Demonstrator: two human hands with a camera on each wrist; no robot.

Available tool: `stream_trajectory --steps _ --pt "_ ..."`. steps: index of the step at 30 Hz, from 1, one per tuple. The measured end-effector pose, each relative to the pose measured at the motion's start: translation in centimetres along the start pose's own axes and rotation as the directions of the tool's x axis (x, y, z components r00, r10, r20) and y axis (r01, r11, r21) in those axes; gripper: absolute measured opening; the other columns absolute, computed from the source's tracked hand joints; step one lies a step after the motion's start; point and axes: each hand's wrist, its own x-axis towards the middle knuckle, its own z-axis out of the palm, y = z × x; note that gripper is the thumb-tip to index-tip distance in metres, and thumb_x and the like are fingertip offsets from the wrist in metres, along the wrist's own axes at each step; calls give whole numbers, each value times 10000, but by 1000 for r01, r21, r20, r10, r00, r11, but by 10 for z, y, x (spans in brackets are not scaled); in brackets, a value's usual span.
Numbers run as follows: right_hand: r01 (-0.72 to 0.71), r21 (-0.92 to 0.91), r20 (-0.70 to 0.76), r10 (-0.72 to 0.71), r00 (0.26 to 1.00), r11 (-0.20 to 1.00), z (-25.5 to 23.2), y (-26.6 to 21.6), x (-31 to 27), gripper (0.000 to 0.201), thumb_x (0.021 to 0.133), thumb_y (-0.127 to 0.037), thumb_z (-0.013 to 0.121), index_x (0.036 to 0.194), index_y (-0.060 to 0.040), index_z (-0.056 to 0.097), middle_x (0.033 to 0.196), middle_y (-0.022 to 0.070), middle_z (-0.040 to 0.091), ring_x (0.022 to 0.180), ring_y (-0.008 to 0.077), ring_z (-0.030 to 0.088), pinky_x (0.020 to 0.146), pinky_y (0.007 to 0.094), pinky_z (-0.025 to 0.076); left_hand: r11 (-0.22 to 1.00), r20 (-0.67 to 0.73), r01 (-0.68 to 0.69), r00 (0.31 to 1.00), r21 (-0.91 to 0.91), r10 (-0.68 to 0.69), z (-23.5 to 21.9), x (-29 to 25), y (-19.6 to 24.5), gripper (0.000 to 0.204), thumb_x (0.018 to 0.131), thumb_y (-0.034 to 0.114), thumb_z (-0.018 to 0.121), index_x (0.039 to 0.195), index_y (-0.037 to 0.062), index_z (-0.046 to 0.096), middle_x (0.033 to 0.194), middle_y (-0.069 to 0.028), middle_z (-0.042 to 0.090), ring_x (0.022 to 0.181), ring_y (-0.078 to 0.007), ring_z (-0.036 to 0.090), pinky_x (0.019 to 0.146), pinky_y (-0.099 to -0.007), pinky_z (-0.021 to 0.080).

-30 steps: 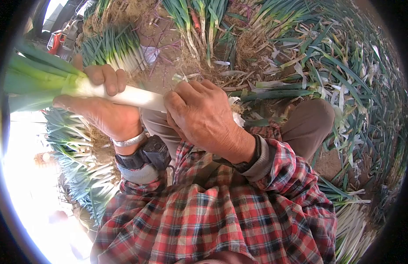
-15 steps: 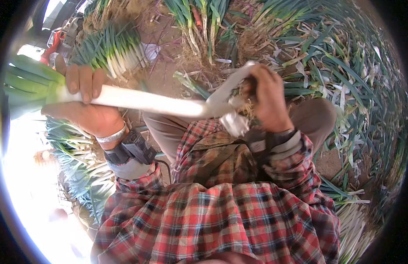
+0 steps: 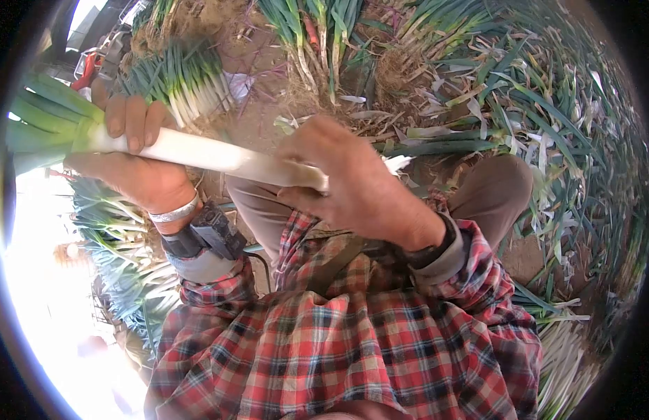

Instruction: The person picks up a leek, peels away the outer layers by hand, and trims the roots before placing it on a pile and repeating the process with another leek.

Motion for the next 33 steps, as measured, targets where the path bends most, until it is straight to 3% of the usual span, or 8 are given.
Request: stream_trajectory --steps 5,7,13,16,23,25,28,33 --pt "-158 7 104 156 982 987 9 -5 -2 275 742 -60 748 917 -18 541 889 149 538 797 332 579 690 405 478 1000 13 -22 1000 -2 23 3 -8 -3 882 840 764 400 1263 -8 451 694 26 389 521 -69 348 465 -220 315" --pt "-270 89 131 258 957 959 9 -8 -4 264 721 12 743 862 -18 523 820 81 524 776 224 534 707 344 457 1000 59 -14 998 -6 15 5 -10 -6 862 854 714 471 1262 -45 437 717 18 385 552 -67 358 486 -213 325" --pt "-214 -42 -45 212 976 976 16 -6 -4 271 716 8 737 874 -15 518 836 88 525 757 222 536 697 341 453 999 111 -34 993 -18 36 11 -7 -11 850 847 727 463 1254 -20 452 712 24 385 554 -66 351 485 -218 294" --pt "-196 -49 34 198 980 979 16 -3 -5 261 728 -59 723 881 -11 517 860 149 542 803 376 570 698 433 461 993 -34 -36 999 114 41 21 -11 -11 827 860 734 432 1232 -4 468 702 23 374 553 -73 343 490 -227 290" --pt "-159 21 92 156 983 987 24 3 -11 185 723 -25 675 798 -44 507 809 116 525 806 348 547 694 435 446 940 -199 16 978 341 55 25 -13 -17 722 928 699 338 1189 46 502 719 16 412 569 -96 355 510 -243 322" --pt "62 -193 -21 -68 997 979 27 6 -12 186 708 -7 657 785 -58 496 788 107 505 762 337 530 674 426 436 903 -304 20 945 429 123 24 -11 -19 680 945 672 347 1173 53 510 731 11 433 578 -102 368 515 -247 334" --pt "95 -226 -82 -116 990 969 25 8 -13 215 729 -12 688 787 -48 484 779 73 508 735 297 520 667 398 436 926 -405 29 904 375 136 18 -10 -21 581 978 604 372 1132 65 528 756 -1 463 611 -110 397 547 -258 366" --pt "-34 -92 2 34 999 995 26 11 -11 196 720 -35 670 823 -63 506 804 106 496 785 340 520 675 422 426 837 -391 -11 880 547 268 12 -10 -26 457 951 500 551 1065 58 525 784 -44 563 684 -146 547 607 -293 477"
